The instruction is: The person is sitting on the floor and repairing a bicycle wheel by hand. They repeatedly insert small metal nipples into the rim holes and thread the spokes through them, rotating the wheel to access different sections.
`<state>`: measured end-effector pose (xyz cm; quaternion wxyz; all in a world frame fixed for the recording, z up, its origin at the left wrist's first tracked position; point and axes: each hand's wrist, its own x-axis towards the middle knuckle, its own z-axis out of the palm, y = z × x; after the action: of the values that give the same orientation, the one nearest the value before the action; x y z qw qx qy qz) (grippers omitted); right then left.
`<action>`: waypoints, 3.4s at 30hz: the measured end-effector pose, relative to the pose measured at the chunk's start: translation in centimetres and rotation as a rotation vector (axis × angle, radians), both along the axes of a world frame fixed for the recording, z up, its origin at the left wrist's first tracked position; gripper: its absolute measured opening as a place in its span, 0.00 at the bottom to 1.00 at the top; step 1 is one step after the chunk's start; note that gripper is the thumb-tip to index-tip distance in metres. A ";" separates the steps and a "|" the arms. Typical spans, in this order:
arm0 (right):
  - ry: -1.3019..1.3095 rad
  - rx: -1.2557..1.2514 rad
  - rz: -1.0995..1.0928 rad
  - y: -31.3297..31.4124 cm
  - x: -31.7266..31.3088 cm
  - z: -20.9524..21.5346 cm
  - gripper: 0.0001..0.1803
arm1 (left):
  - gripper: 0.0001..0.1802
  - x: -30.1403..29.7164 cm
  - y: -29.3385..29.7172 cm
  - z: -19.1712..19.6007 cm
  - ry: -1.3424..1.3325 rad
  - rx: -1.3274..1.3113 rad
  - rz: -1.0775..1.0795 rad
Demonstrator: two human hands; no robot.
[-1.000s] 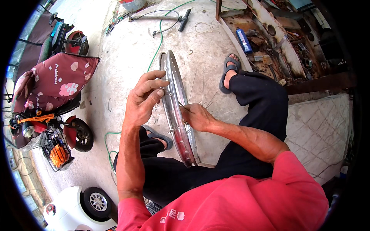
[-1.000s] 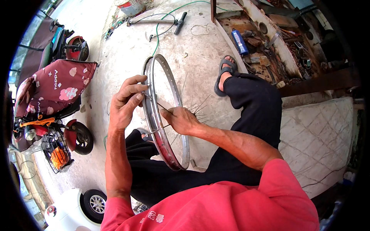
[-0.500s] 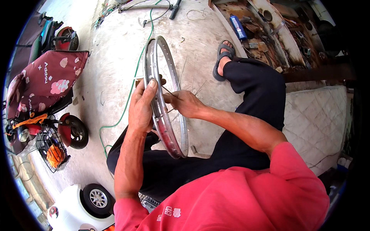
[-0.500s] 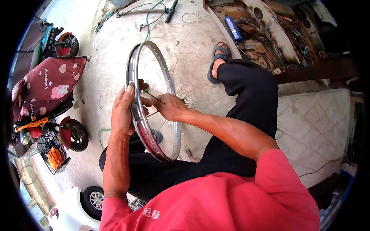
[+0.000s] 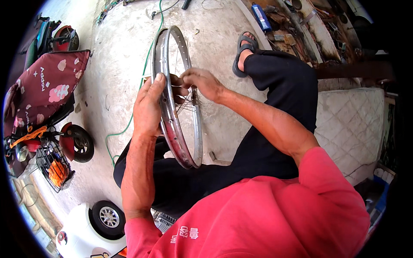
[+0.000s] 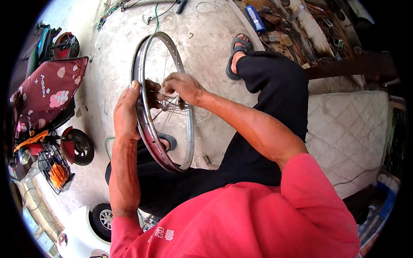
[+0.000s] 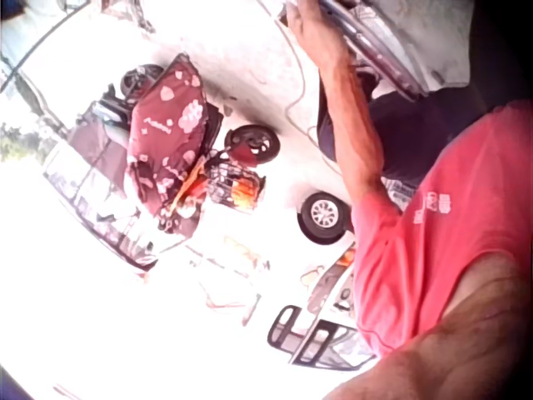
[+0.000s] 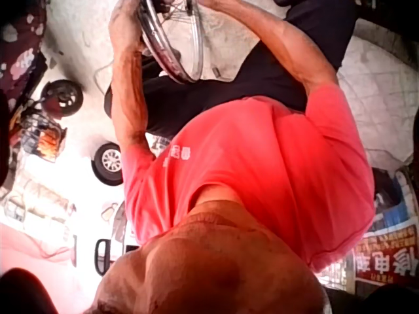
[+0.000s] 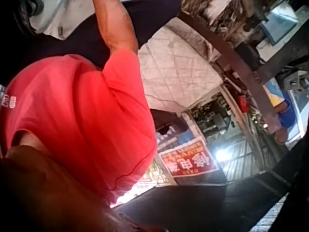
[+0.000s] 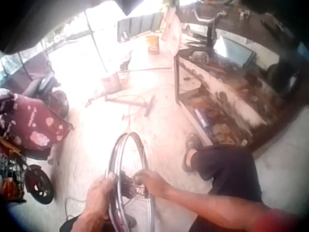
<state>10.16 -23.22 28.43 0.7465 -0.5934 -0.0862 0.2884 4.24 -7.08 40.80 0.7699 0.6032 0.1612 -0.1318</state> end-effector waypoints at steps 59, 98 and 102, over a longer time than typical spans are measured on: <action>-0.531 -0.980 0.686 0.3 5.4 -5.5 0.36 | 0.20 -0.7 0.0 -0.2 -0.058 -0.052 0.107; 0.081 -0.399 0.017 -3.2 3.2 -8.0 0.27 | 0.14 -7.0 -6.3 -2.3 -0.380 0.069 -0.037; 0.174 -0.210 -0.103 -2.6 4.0 -6.7 0.26 | 0.14 -6.8 -6.2 -2.1 -0.357 0.055 -0.011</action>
<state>14.16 -25.84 21.78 0.6988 -0.6446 0.0401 0.3077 -2.55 -13.28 38.66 0.7689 0.6386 0.0219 -0.0224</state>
